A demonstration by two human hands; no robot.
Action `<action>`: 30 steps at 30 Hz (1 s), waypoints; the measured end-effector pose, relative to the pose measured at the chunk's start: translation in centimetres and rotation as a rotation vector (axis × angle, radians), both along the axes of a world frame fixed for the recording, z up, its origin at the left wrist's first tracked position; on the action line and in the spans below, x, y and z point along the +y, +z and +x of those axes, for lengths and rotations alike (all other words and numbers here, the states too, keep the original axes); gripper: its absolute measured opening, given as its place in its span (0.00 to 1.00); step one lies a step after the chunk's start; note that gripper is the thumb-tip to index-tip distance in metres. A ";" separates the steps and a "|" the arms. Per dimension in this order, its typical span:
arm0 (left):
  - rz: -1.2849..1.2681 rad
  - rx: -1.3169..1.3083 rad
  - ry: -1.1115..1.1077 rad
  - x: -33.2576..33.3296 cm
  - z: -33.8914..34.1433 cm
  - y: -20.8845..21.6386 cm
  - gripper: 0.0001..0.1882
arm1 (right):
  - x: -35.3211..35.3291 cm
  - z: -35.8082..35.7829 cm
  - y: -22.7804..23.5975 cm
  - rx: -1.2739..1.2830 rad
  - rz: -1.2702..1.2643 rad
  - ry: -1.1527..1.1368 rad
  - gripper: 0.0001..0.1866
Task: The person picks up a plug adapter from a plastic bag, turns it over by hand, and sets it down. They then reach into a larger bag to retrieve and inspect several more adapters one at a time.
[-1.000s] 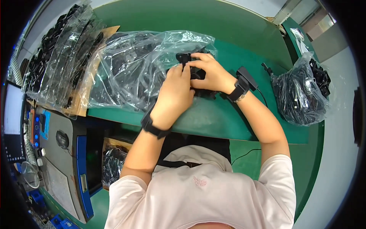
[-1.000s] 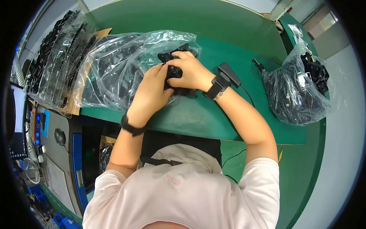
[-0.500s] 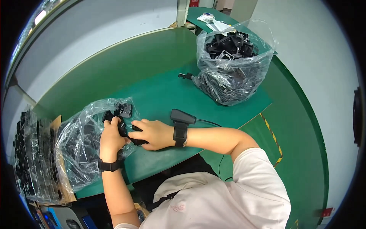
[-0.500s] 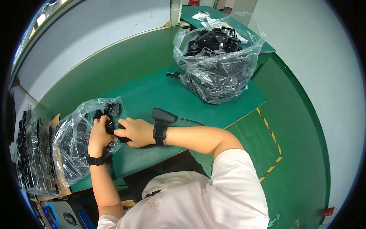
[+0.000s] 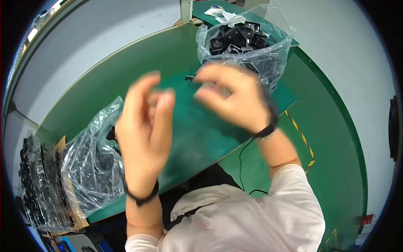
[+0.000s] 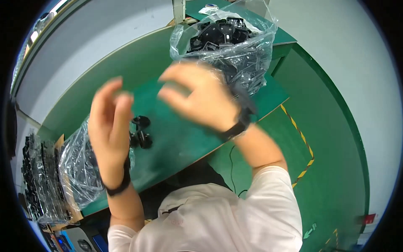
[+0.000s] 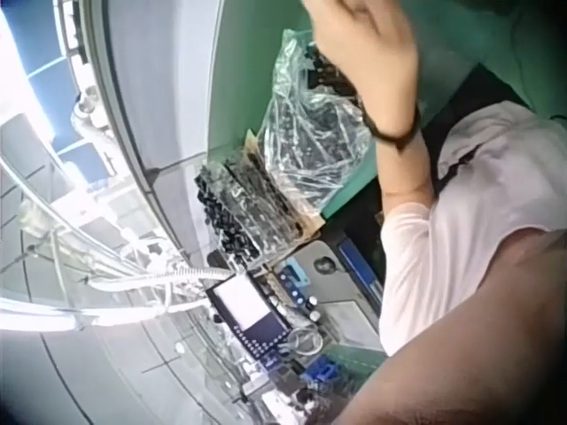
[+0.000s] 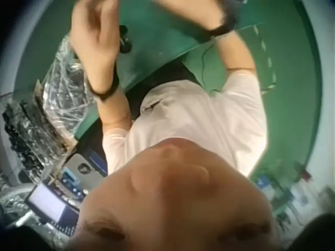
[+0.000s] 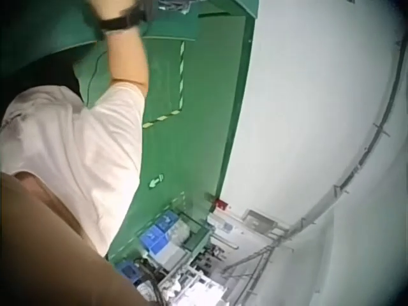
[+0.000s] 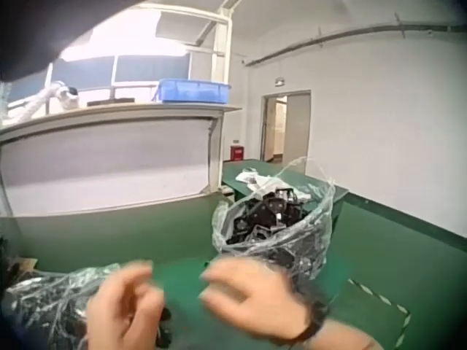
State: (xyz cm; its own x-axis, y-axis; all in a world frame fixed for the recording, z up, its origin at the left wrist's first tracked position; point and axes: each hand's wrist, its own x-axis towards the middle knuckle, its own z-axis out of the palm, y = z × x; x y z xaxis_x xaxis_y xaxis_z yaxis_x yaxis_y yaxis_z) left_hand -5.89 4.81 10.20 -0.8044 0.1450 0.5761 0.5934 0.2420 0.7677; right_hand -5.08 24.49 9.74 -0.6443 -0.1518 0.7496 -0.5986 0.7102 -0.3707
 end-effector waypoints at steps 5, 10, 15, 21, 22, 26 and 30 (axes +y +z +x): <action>-0.475 0.058 0.305 8.1 -11.1 0.9 0.32 | 17.8 -4.6 8.4 0.533 0.362 -0.806 0.29; -0.038 -0.574 -0.325 11.0 -15.8 1.4 0.13 | 22.8 -6.7 9.6 -0.640 -0.138 -0.578 0.21; 0.416 -0.385 -0.636 13.3 -20.6 8.6 0.07 | 30.9 -10.1 12.7 -0.288 -0.370 -0.387 0.14; 0.408 -0.216 -0.570 17.0 -14.3 12.7 0.17 | 31.9 -10.2 12.5 -0.166 -0.508 -0.495 0.07; 0.423 -0.208 -0.466 16.3 -14.9 12.1 0.17 | 31.8 -10.9 12.1 -0.175 -0.557 -0.448 0.07; 0.452 -0.140 -0.402 15.6 -16.5 11.2 0.21 | 32.1 -12.1 12.6 -0.118 -0.652 -0.378 0.08; 0.412 -0.105 -0.410 15.6 -17.5 10.5 0.22 | 30.9 -12.1 12.2 -0.066 -0.621 -0.464 0.08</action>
State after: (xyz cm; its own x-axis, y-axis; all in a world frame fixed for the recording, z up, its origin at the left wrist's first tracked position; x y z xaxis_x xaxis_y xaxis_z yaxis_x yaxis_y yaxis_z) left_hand -23.39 20.38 20.73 -0.7859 0.2368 0.5713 0.4914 -0.3219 0.8093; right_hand -17.19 55.44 21.89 -0.5856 0.5790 0.5673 -0.2541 0.5334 -0.8068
